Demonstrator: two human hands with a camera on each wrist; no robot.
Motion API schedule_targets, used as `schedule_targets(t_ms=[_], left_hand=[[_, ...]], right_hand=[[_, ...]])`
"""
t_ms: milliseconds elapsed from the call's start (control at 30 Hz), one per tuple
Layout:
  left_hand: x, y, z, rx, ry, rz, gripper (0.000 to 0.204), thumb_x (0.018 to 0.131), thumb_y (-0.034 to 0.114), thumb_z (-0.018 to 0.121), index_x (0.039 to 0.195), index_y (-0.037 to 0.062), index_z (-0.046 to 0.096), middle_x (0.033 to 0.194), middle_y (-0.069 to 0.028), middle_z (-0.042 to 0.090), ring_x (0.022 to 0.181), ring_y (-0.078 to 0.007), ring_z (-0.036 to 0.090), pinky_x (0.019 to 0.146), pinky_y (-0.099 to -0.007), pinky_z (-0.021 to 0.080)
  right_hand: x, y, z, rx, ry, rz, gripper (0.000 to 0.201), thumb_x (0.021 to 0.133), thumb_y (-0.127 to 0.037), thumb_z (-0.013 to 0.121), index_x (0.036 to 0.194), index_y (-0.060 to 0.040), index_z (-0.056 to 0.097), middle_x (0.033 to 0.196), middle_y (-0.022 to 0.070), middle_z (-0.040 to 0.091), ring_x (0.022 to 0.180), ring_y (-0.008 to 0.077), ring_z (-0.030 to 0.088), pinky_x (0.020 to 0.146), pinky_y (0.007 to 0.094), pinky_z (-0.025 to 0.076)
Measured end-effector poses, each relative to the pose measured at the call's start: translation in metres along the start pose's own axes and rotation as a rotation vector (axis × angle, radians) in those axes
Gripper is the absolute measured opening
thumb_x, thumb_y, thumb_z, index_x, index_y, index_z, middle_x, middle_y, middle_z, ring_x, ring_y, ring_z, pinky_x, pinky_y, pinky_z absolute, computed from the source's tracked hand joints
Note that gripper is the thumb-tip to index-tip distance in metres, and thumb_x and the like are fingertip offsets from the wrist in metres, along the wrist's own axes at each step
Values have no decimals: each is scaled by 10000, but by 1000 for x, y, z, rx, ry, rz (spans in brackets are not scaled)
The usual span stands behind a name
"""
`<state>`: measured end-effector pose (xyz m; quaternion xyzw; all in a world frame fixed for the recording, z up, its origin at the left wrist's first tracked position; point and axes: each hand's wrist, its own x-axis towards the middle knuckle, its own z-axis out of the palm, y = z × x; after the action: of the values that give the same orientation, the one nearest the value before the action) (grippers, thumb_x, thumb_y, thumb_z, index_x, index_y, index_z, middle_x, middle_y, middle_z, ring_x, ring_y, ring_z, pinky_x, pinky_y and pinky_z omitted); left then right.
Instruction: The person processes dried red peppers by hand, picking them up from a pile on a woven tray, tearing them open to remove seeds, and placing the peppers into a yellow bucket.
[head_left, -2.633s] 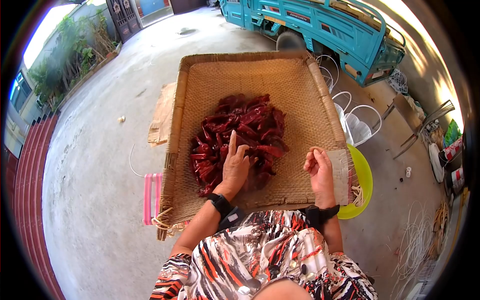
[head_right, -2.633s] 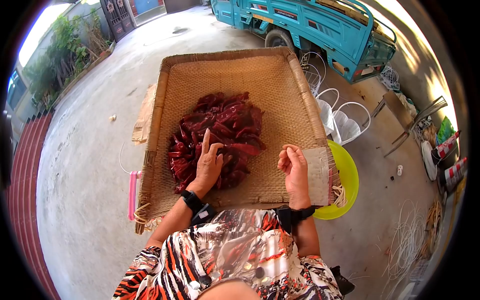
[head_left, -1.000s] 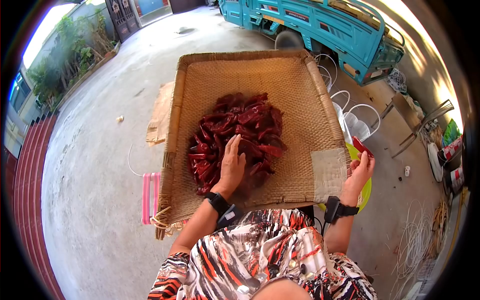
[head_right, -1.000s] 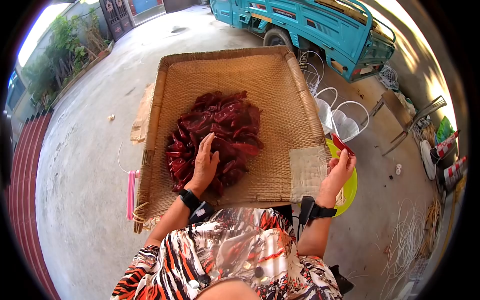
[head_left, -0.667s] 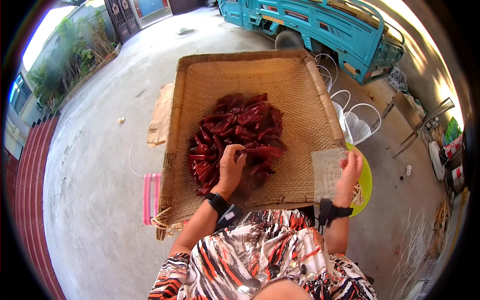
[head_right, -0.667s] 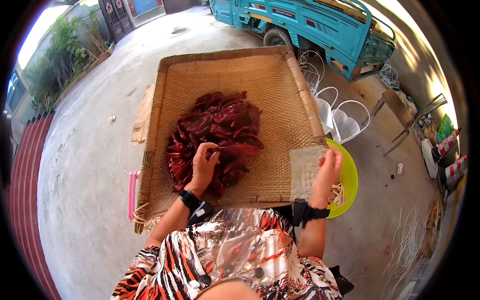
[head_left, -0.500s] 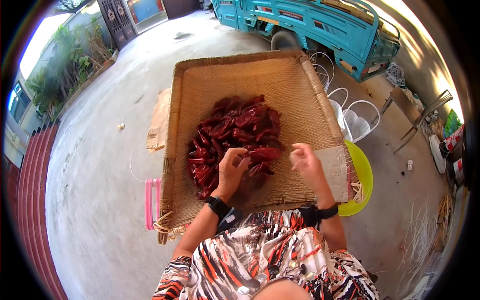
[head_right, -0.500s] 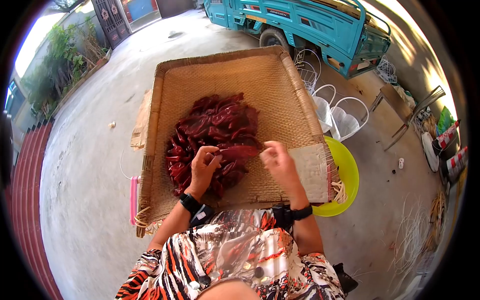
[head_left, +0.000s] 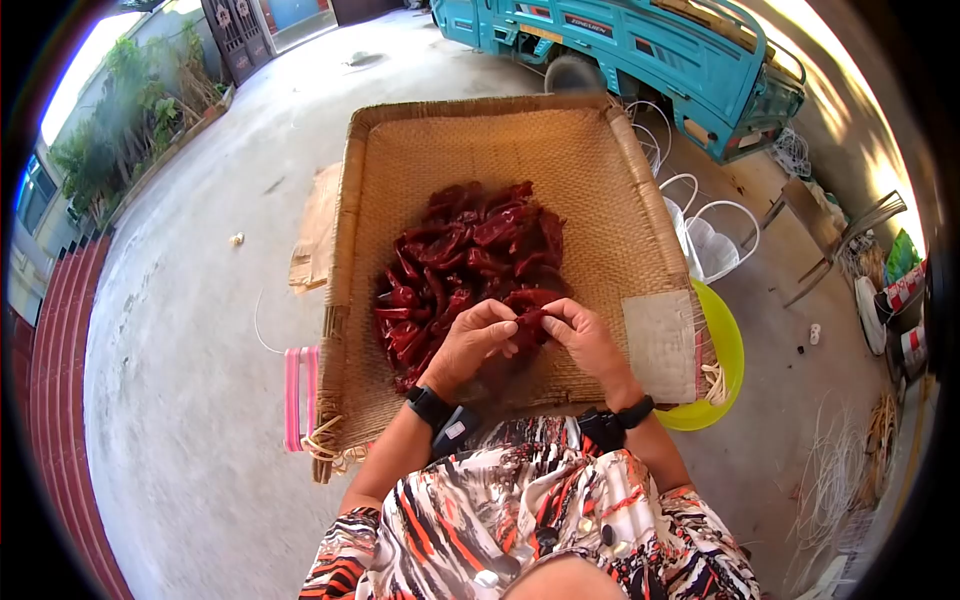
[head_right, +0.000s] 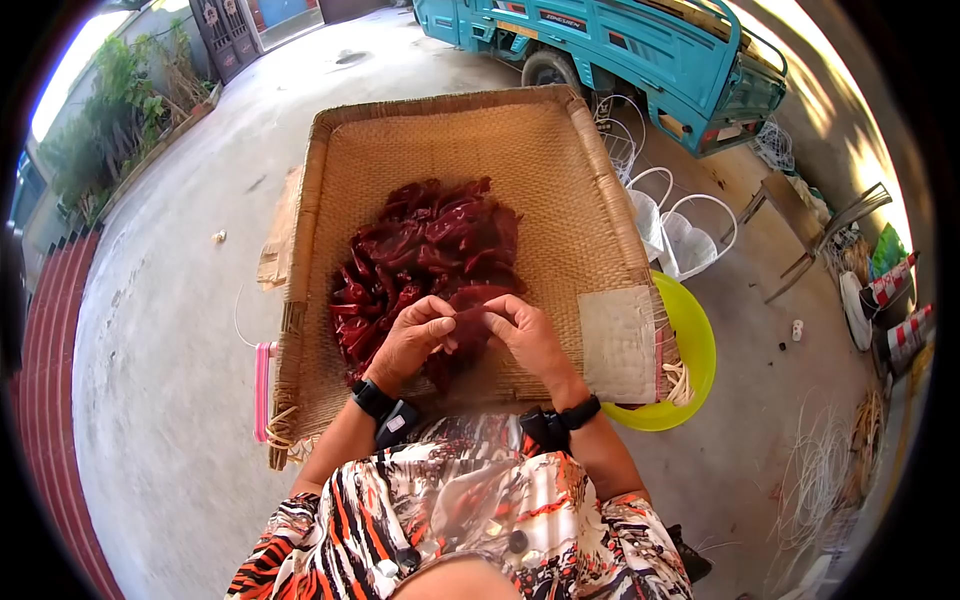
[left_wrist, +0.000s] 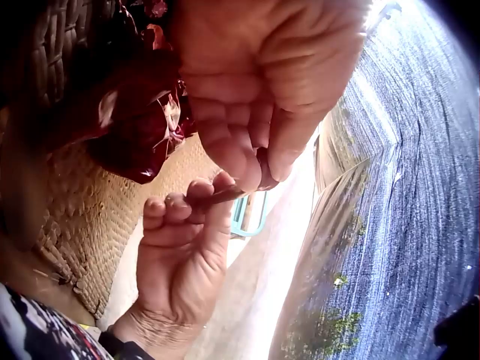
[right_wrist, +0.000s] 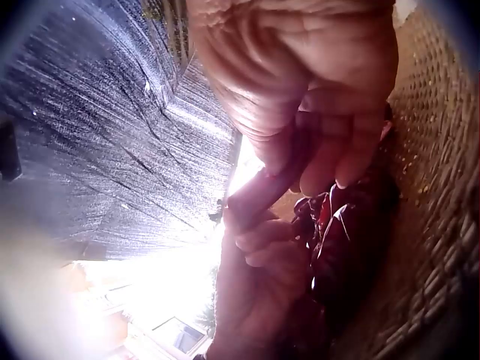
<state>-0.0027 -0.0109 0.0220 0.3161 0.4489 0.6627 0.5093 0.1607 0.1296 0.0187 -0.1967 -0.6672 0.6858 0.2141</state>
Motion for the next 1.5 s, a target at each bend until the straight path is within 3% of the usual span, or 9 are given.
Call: schedule_targets(t_ms=[167, 333, 567, 767, 933, 1067, 1233, 1367, 1500], left_hand=[[4, -4, 4, 45, 39, 68, 142, 926, 175, 670, 1011, 79, 609, 787, 12, 629, 629, -53, 586, 575, -174, 446], [0, 6, 6, 196, 172, 135, 165, 940, 152, 644, 1070, 65, 590, 774, 19, 592, 633, -47, 522, 588, -191, 454], [6, -2, 3, 909, -60, 355, 228, 814, 140, 735, 1014, 81, 643, 881, -24, 589, 715, -130, 573, 643, -260, 486], [7, -7, 1, 1226, -124, 477, 236, 784, 167, 747, 990, 106, 649, 907, -60, 544, 801, -204, 599, 708, -305, 511], [5, -1, 2, 929, -23, 389, 214, 809, 72, 758, 949, 62, 597, 947, -16, 551, 777, -104, 571, 649, -242, 470], [0, 1, 10, 181, 84, 259, 172, 884, -12, 657, 952, 70, 522, 1085, -31, 587, 739, -50, 537, 561, -205, 444], [3, -2, 6, 125, 132, 280, 177, 898, -6, 641, 996, 63, 510, 1102, -45, 589, 682, -36, 537, 532, -163, 425], [2, 4, 17, 106, 240, 296, 206, 924, 32, 619, 1117, 61, 553, 1044, -31, 610, 649, -35, 533, 530, -160, 419], [0, 3, 6, 39, 103, 118, 205, 962, 94, 577, 1163, 53, 574, 918, 0, 616, 648, -39, 536, 514, -156, 404]], right_hand=[[0, 13, -6, 139, 0, 79, 148, 969, -142, 594, 1089, -63, 632, 951, -28, 638, 797, 50, 594, 689, 220, 531], [-12, 2, -49, 485, 310, -12, 124, 956, -152, 611, 1043, -64, 625, 919, 26, 659, 713, 100, 628, 691, 259, 558], [-39, 14, -167, 1127, 646, -281, 195, 972, -197, 581, 1019, -13, 626, 912, 75, 677, 737, 148, 619, 732, 306, 557], [-54, 13, -168, 1173, 745, -182, 225, 980, -263, 554, 985, -53, 636, 854, 33, 658, 717, 142, 612, 694, 318, 543], [-33, 7, -98, 796, 492, -43, 155, 978, -208, 565, 1042, -80, 624, 860, 19, 664, 691, 115, 607, 648, 272, 523], [-20, -14, -31, 276, 260, 45, 240, 976, -225, 583, 1166, -79, 569, 950, 9, 649, 726, 83, 601, 664, 233, 501], [-3, -11, 6, -28, -51, -9, 380, 961, -235, 622, 1268, -49, 502, 1035, -3, 604, 812, 71, 572, 699, 228, 492], [-2, -5, 9, -160, -235, 50, 284, 964, -187, 617, 1204, -45, 567, 971, -20, 620, 822, 57, 554, 684, 219, 474], [-5, -11, 13, -23, -198, 89, 231, 952, -147, 624, 1158, -44, 607, 900, -40, 630, 752, 34, 546, 668, 204, 462]])
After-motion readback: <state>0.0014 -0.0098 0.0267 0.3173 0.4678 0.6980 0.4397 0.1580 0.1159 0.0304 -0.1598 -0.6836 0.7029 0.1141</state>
